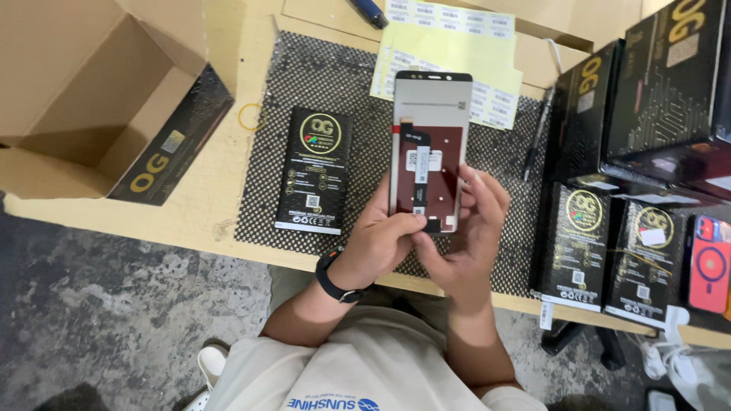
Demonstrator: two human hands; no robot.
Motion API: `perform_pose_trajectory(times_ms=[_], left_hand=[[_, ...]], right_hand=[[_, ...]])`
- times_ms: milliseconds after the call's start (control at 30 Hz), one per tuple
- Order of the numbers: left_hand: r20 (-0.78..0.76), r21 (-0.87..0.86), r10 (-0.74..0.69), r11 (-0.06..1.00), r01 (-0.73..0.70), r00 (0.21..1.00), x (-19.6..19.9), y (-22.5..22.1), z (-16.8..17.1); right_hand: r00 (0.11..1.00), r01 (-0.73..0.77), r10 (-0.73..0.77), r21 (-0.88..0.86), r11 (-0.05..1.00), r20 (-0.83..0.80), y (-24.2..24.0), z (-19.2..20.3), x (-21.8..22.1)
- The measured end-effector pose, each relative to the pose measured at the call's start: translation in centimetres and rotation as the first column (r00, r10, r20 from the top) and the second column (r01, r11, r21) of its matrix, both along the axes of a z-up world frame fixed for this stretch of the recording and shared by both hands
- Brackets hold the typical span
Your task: The person places protective stickers on phone screens, stacks the screens, and puts the stack into a box.
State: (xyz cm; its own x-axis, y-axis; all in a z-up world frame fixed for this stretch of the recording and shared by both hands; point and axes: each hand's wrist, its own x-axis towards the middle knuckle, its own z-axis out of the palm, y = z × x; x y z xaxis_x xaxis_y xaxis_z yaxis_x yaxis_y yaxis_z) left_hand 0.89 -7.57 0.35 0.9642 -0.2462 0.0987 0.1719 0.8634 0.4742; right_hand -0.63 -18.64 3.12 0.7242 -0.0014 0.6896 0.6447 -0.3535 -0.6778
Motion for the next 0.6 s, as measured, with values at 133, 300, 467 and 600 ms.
perform_pose_trajectory(times_ms=[133, 300, 467, 600], left_hand=[[-0.005, -0.012, 0.026, 1.000, -0.026, 1.000, 0.0, -0.4, -0.5], [0.037, -0.022, -0.049, 0.999, 0.050, 0.998, 0.3, -0.5, -1.4], [0.058, 0.005, -0.037, 0.999, 0.037, 0.998, 0.0, -0.7, -2.1], [0.273, 0.340, 0.006, 0.935, -0.102, 0.962, 0.1, 0.0, -0.4]], right_hand=[[0.998, -0.068, 0.067, 0.050, 0.996, 0.018, -0.7, -0.2, 0.1], [0.991, -0.120, 0.115, 0.077, 0.990, 0.066, -1.4, -0.9, 0.3], [0.990, -0.115, 0.109, 0.067, 0.991, 0.084, -1.3, -0.9, 0.0], [0.988, -0.119, 0.111, 0.081, 0.990, 0.105, -1.1, -0.7, 0.1]])
